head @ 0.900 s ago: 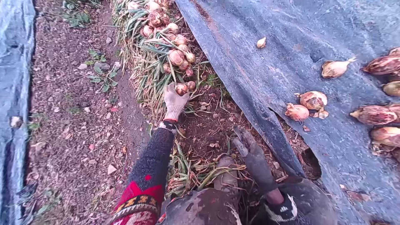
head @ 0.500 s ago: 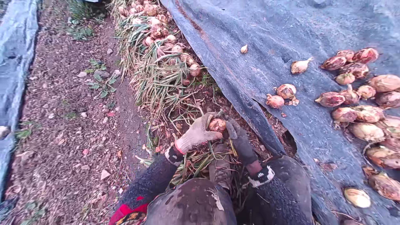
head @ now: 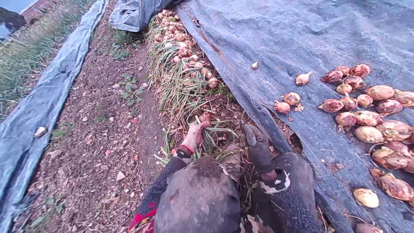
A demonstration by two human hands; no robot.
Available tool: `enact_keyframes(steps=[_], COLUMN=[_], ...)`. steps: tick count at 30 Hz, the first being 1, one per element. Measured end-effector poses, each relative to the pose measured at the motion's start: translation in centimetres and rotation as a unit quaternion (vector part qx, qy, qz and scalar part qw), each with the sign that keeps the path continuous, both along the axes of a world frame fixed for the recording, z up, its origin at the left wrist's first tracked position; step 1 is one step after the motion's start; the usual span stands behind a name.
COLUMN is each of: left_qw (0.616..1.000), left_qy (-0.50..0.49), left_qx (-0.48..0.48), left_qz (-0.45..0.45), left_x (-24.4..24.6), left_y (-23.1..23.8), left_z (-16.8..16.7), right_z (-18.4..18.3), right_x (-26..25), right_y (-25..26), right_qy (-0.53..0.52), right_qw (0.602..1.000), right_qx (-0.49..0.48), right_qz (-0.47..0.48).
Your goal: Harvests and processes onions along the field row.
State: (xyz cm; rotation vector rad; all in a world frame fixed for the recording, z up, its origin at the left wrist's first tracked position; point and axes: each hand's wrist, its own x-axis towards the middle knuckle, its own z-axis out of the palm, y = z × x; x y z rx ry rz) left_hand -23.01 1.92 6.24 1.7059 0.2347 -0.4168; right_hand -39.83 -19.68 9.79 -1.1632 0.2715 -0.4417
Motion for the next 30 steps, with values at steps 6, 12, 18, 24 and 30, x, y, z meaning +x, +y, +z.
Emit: enact_keyframes(steps=[6,12,18,24,30], left_qw=[0.958,0.751,0.812,0.794,0.763], left_qy=[-0.137,-0.267,-0.289,-0.273,-0.295], left_qx=[0.2,0.299,0.23,0.443,0.439], left_qz=[-0.156,-0.525,-0.452,-0.314,-0.372], left_x=[-3.9,-8.3,-5.8,10.8,19.7], left_y=[-1.5,-5.7,-7.9,-10.8,-13.8], left_z=[4.8,4.0,1.6,3.1,-0.3], right_z=[-5.0,1.1,3.6,1.9,3.9], right_x=[-0.5,-1.7,0.7,-0.6,3.3], right_y=[2.0,2.0,0.6,-11.7,-11.0], right_qy=[0.247,0.373,0.348,-0.109,0.012], right_qw=[0.944,0.848,0.846,0.967,0.982], right_qx=[-0.064,0.297,0.39,0.229,0.117], right_qz=[0.21,0.23,0.102,-0.018,-0.145])
